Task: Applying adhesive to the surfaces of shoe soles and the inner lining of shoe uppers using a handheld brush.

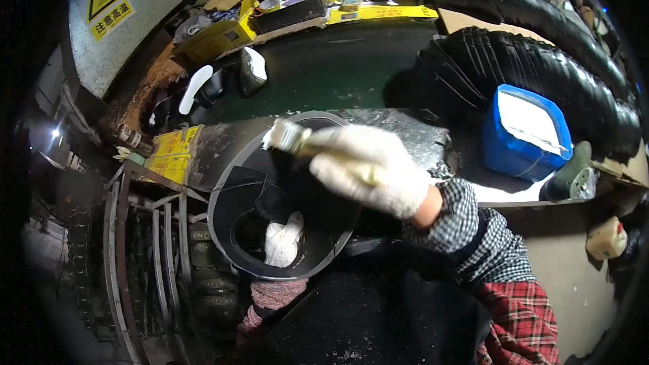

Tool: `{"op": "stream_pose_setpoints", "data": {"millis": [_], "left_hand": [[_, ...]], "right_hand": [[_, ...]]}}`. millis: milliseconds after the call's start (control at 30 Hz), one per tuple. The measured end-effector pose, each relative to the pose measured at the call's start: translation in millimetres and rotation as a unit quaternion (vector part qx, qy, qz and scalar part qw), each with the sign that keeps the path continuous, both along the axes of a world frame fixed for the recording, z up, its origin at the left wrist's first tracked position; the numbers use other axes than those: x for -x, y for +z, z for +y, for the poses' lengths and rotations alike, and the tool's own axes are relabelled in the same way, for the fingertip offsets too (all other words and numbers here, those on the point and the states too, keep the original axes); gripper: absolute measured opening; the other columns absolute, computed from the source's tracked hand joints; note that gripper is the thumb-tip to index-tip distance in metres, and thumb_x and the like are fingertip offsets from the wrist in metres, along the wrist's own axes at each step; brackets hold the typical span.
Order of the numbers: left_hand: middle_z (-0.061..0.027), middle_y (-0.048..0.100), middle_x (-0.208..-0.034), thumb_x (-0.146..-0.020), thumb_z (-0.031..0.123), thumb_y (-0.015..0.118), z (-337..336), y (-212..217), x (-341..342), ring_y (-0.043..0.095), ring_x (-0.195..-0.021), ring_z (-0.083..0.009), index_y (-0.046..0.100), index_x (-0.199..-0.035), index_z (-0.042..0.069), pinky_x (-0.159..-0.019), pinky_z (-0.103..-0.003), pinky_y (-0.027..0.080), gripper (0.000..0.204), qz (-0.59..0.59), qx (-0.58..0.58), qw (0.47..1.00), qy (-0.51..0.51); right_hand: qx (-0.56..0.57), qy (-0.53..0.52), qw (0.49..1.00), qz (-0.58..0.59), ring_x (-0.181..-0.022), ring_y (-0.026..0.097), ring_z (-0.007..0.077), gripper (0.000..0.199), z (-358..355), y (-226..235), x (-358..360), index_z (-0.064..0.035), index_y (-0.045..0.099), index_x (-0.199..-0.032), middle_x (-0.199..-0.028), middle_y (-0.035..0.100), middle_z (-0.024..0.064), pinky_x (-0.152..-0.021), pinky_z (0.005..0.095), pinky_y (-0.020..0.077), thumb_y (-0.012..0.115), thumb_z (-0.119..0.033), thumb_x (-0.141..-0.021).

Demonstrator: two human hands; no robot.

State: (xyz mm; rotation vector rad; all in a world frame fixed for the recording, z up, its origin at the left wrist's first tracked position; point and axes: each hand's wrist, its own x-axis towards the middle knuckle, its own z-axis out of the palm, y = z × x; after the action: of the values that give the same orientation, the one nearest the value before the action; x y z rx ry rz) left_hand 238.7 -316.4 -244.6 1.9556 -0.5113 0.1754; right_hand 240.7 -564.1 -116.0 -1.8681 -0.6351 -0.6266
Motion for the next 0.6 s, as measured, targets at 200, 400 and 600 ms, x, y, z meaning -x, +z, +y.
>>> {"op": "stream_pose_setpoints", "data": {"millis": [200,400,600], "left_hand": [[-0.0091,0.063,-0.079,-0.092,-0.001,0.056,-29.6,42.2,7.2,0.057,-0.065,-0.0125,0.066,-0.092,-0.002,-0.059,-0.025,0.043,0.01,0.194,0.407,0.883,0.126],[-0.0074,0.063,-0.075,-0.091,0.005,0.058,-63.2,42.1,-7.7,0.058,-0.062,-0.0137,0.066,-0.089,-0.001,-0.056,-0.026,0.044,0.01,0.297,0.46,0.837,0.018],[-0.0056,0.062,-0.071,-0.091,0.01,0.06,-26.8,47.6,-16.6,0.059,-0.059,-0.0149,0.065,-0.085,0.001,-0.053,-0.028,0.044,0.013,0.24,0.378,0.894,0.004]], "right_hand": [[-0.144,-0.047,0.947,0.283,-0.077,0.06,0.0091,0.018,-43.6,-56.5,35.8,0.0059,0.065,-0.1,-0.088,0.067,0.0069,-0.065,0.0221,0.0483,0.058,-0.01,-0.096],[-0.104,-0.038,0.984,0.138,-0.071,0.061,0.0118,0.027,5.4,3.7,-6.3,0.0041,0.064,-0.111,-0.083,0.065,0.0087,-0.064,0.0231,0.0505,0.059,-0.017,-0.095],[0.126,0.114,0.975,-0.142,-0.054,0.061,0.0233,0.034,80.2,19.7,25.3,-0.0053,0.066,-0.108,-0.059,0.055,0.0034,-0.05,0.0348,0.0488,0.065,-0.034,-0.09]]}}
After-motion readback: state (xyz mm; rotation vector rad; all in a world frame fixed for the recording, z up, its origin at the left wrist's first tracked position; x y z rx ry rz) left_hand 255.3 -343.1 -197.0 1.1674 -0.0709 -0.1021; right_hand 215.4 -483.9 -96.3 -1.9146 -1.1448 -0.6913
